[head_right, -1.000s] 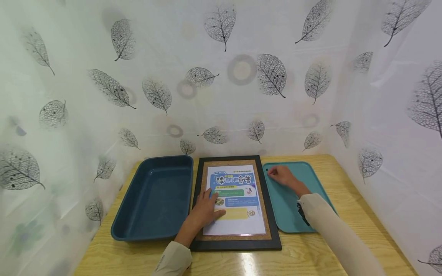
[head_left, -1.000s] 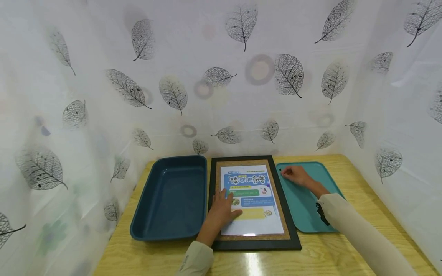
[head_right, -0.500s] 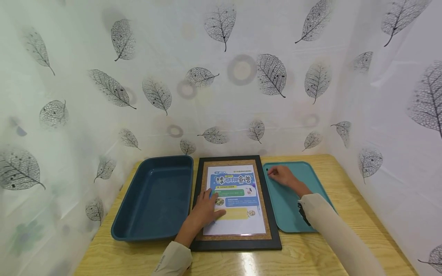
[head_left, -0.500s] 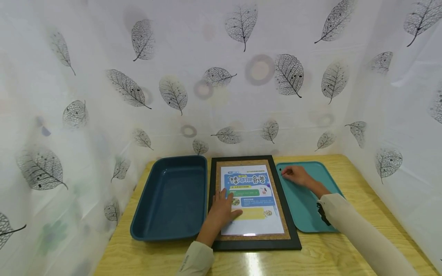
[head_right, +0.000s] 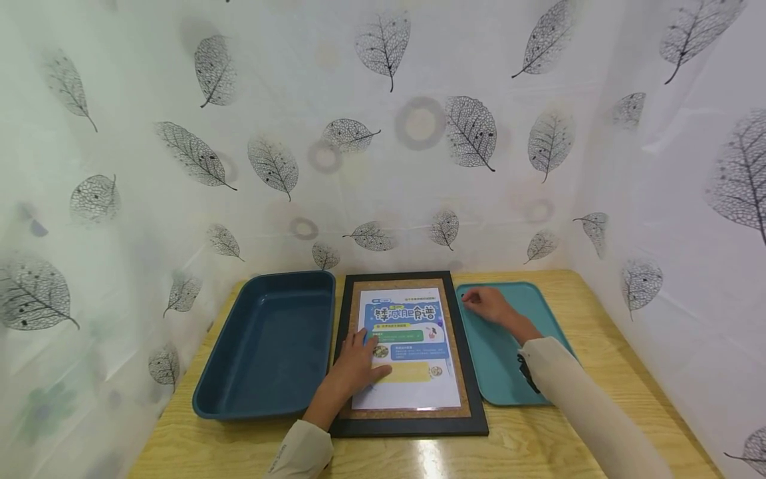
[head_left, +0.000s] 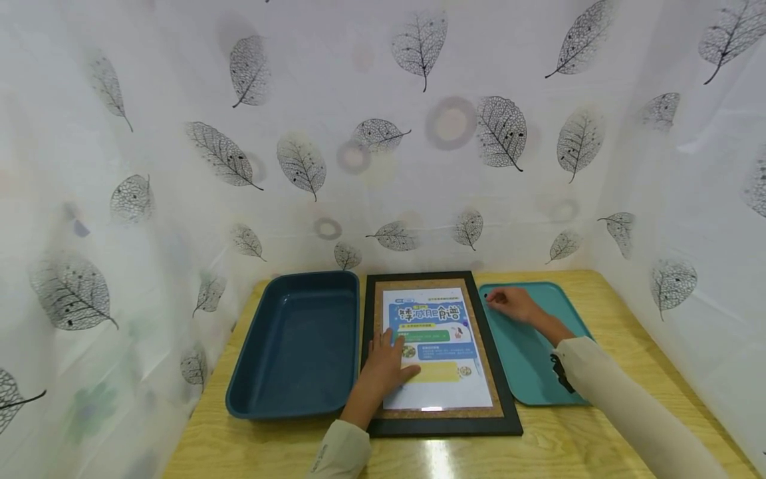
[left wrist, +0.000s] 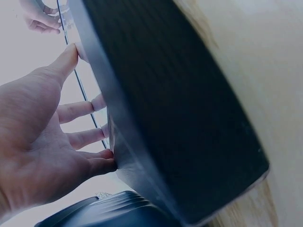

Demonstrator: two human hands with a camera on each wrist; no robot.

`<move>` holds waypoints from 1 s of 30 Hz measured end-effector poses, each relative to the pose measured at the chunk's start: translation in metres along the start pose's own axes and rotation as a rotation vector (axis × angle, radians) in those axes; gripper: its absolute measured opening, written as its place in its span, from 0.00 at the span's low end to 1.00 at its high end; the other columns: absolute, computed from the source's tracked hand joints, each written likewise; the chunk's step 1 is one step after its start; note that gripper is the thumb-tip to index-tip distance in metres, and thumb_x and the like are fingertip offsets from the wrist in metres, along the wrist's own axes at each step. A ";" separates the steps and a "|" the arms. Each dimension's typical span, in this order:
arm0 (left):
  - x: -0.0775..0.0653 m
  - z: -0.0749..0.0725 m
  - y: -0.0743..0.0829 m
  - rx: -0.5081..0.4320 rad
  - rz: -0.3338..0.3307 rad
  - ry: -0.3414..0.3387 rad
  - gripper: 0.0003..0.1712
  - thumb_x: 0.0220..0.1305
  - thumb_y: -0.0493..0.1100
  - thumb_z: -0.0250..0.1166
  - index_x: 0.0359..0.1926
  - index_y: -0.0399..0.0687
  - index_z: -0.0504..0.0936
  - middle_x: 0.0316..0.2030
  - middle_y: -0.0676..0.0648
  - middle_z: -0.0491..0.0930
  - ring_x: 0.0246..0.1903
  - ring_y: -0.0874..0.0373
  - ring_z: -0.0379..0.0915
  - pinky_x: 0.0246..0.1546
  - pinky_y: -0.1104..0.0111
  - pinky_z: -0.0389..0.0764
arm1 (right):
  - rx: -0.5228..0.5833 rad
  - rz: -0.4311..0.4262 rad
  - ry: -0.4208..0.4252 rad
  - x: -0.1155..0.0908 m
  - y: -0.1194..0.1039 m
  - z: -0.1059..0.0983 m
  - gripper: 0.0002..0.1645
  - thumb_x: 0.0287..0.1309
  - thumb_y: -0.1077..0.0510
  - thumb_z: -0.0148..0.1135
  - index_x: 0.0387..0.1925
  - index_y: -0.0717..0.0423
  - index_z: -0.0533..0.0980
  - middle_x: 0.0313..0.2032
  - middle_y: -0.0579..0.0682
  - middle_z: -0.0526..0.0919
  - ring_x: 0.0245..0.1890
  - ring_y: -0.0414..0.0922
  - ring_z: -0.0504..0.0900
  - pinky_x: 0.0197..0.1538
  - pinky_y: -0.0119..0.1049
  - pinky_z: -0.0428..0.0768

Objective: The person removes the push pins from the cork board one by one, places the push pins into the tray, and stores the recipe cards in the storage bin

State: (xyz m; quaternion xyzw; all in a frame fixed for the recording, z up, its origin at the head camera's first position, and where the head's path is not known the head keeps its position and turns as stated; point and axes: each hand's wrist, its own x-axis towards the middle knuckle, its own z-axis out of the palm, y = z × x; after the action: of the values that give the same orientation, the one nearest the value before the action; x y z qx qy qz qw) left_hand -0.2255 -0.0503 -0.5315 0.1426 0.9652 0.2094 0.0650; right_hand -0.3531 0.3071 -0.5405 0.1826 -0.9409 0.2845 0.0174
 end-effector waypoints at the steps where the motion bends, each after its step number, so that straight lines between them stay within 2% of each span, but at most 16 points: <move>1: 0.000 0.000 0.000 0.002 -0.001 -0.001 0.45 0.66 0.60 0.72 0.74 0.38 0.69 0.77 0.31 0.57 0.77 0.30 0.47 0.75 0.40 0.55 | 0.003 -0.003 -0.001 0.000 -0.001 0.000 0.07 0.67 0.64 0.67 0.41 0.65 0.84 0.39 0.59 0.88 0.42 0.57 0.86 0.48 0.54 0.85; 10: -0.002 0.001 -0.001 0.013 0.001 -0.002 0.46 0.66 0.61 0.72 0.73 0.38 0.70 0.76 0.30 0.58 0.77 0.30 0.48 0.75 0.39 0.56 | 0.024 -0.018 -0.029 0.003 -0.011 0.007 0.06 0.65 0.65 0.68 0.41 0.65 0.85 0.37 0.56 0.88 0.39 0.52 0.86 0.44 0.48 0.86; 18: -0.002 0.002 -0.001 0.017 0.003 0.002 0.45 0.66 0.61 0.71 0.73 0.38 0.70 0.76 0.31 0.57 0.77 0.31 0.49 0.75 0.40 0.56 | 0.003 -0.110 -0.045 0.002 -0.025 0.012 0.07 0.64 0.65 0.69 0.42 0.65 0.85 0.35 0.53 0.87 0.36 0.49 0.85 0.41 0.45 0.85; 30: -0.002 -0.002 0.000 0.003 0.016 0.013 0.45 0.66 0.59 0.72 0.72 0.37 0.70 0.75 0.30 0.58 0.76 0.30 0.49 0.74 0.39 0.57 | 0.052 -0.164 -0.093 0.002 -0.037 0.016 0.09 0.64 0.64 0.70 0.44 0.65 0.86 0.34 0.51 0.87 0.34 0.42 0.84 0.35 0.37 0.82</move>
State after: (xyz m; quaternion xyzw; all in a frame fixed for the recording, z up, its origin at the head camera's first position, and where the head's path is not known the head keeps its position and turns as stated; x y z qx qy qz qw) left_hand -0.2237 -0.0519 -0.5295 0.1493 0.9646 0.2096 0.0570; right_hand -0.3411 0.2693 -0.5336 0.2726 -0.9148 0.2978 -0.0078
